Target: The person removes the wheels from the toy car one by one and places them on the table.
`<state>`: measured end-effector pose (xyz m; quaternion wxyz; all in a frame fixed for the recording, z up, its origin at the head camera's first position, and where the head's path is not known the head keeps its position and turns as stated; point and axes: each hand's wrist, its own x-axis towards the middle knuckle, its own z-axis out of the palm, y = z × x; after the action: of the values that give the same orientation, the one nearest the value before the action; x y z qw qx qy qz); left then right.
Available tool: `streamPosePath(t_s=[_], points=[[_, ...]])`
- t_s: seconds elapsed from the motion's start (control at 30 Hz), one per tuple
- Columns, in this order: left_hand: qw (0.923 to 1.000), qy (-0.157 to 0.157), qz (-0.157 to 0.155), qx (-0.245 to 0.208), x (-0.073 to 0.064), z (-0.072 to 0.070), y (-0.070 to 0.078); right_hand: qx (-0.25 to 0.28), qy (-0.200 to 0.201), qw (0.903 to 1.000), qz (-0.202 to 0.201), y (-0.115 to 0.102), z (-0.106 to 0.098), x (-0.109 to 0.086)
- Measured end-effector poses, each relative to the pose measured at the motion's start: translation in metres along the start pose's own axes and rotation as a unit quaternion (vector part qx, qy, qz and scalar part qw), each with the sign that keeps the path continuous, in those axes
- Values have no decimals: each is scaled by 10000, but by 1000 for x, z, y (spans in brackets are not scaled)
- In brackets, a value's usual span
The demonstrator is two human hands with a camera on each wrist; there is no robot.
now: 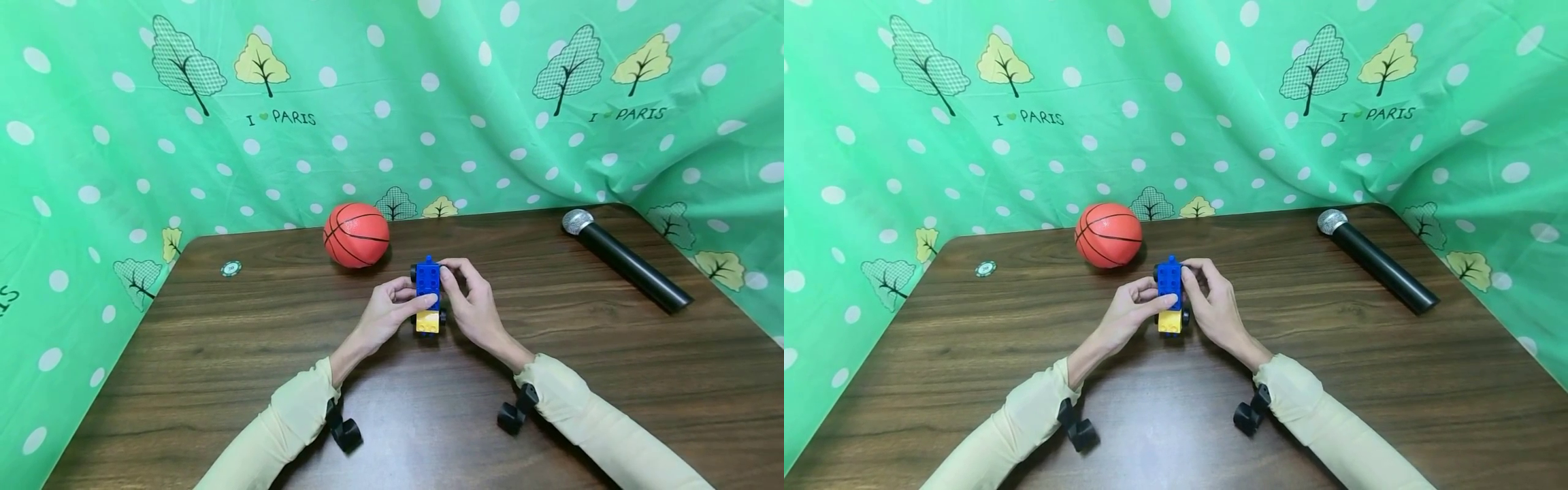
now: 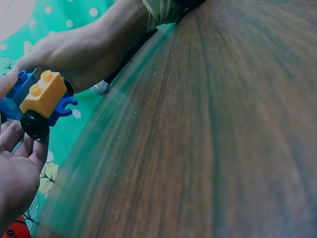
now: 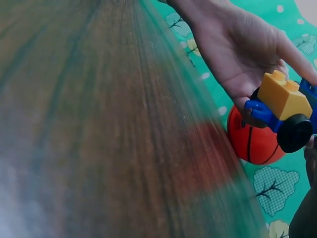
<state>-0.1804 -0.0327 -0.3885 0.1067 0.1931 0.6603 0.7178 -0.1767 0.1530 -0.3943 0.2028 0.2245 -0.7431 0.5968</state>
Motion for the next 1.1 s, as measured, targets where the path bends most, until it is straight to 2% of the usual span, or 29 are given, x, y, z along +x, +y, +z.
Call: streamPosePath(t_s=[0.2,0.3,0.57,0.97,1.1], points=[[9999,-1,-5,-147,2,2,-1,67,-34,9996,274,-2,2,1],[9999,-23,49,-157,1,3,1,102,-73,9996,266,-5,3,0],[9997,-27,150,-188,-1,3,5,211,113,9996,-121,-5,5,1],[9999,15,107,-32,-1,2,2,-320,284,9953,-873,5,2,4],[10000,6,59,38,-1,2,1,-461,351,9934,-989,8,-1,5]])
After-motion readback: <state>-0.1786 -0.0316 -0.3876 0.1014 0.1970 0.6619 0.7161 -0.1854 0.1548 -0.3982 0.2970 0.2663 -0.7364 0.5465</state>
